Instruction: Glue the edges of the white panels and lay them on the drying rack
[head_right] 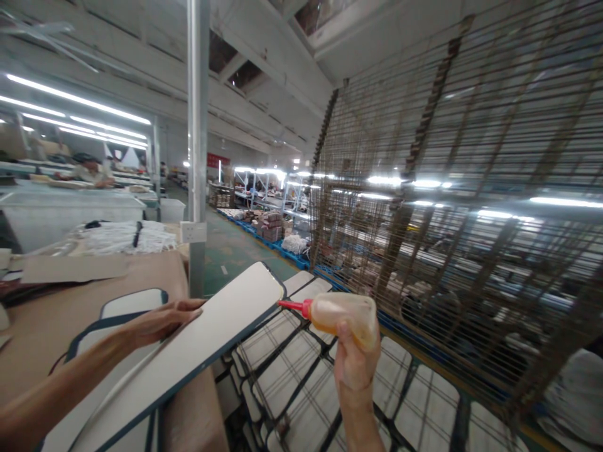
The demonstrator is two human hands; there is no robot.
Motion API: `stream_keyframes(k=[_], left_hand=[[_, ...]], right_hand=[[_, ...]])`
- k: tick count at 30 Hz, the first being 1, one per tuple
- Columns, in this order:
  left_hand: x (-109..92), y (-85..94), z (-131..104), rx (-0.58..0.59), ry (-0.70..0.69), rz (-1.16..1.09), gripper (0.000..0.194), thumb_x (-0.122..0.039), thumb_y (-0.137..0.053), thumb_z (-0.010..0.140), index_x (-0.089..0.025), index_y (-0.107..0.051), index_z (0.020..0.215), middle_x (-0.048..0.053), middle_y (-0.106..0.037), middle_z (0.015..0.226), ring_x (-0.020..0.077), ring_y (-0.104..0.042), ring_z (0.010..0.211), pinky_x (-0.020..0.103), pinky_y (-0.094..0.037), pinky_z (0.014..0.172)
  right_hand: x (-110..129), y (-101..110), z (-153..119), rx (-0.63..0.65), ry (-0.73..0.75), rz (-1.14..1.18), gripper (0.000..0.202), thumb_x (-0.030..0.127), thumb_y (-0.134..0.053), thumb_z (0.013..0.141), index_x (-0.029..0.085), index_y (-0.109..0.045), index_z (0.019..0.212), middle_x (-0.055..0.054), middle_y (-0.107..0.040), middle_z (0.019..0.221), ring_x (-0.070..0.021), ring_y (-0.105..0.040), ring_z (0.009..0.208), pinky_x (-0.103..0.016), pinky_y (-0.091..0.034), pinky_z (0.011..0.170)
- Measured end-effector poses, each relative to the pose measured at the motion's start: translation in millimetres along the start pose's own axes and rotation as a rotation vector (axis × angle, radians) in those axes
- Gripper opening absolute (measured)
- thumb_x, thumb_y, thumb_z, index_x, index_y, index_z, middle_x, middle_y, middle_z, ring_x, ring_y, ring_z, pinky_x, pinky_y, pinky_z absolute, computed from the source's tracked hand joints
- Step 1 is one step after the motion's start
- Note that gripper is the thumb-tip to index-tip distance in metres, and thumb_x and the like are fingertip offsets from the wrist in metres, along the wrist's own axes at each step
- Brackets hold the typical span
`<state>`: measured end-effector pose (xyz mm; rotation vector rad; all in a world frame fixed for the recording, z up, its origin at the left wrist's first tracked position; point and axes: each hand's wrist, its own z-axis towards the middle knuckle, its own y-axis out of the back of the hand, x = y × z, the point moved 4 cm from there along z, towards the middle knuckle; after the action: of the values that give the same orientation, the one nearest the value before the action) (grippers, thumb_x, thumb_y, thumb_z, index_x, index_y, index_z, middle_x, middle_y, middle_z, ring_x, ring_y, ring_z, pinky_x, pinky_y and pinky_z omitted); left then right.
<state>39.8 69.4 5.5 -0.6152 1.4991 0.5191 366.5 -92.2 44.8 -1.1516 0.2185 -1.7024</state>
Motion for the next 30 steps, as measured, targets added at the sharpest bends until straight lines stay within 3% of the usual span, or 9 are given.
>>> stream_keyframes(k=[6,13,20,30], left_hand=[[4,-3.0,2,-0.024,-0.009,-0.037,0.044,-0.041,-0.070,0.074,-0.018,-0.068,0.112,0.010,-0.075,0.096,0.0222,-0.069,0.080,0.026,-0.053,0.068],[5,-5.8,5,-0.074,-0.008,-0.060,0.046,-0.044,-0.074,0.069,-0.018,-0.070,0.107,0.009,-0.075,0.092,0.0208,-0.069,0.075,0.025,-0.053,0.065],[8,-3.6,7,-0.098,-0.012,-0.075,0.044,-0.044,-0.074,0.070,-0.016,-0.070,0.103,0.009,-0.075,0.088,0.0205,-0.068,0.072,0.025,-0.052,0.063],[9,-2.2,9,-0.152,-0.013,-0.099,0.043,-0.043,-0.076,0.068,-0.015,-0.071,0.100,0.007,-0.074,0.080,0.0191,-0.068,0.067,0.025,-0.051,0.059]], right_hand=[[-10,1,-3,-0.008,-0.056,0.012,0.042,0.026,-0.084,0.054,0.023,-0.068,0.093,0.002,-0.073,0.082,-0.0179,-0.068,0.075,-0.029,-0.056,0.073],[-17,-4,-8,0.056,-0.059,-0.052,0.048,0.031,-0.081,0.060,0.021,-0.065,0.104,-0.003,-0.072,0.092,-0.0209,-0.068,0.076,-0.037,-0.056,0.075],[-19,-13,-14,0.057,-0.121,-0.012,0.049,0.031,-0.083,0.056,0.021,-0.067,0.102,-0.002,-0.072,0.094,-0.0188,-0.067,0.076,-0.032,-0.055,0.074],[-21,-21,-22,0.132,-0.118,-0.044,0.052,0.034,-0.081,0.060,0.022,-0.065,0.108,-0.005,-0.071,0.097,-0.0230,-0.068,0.078,-0.037,-0.056,0.073]])
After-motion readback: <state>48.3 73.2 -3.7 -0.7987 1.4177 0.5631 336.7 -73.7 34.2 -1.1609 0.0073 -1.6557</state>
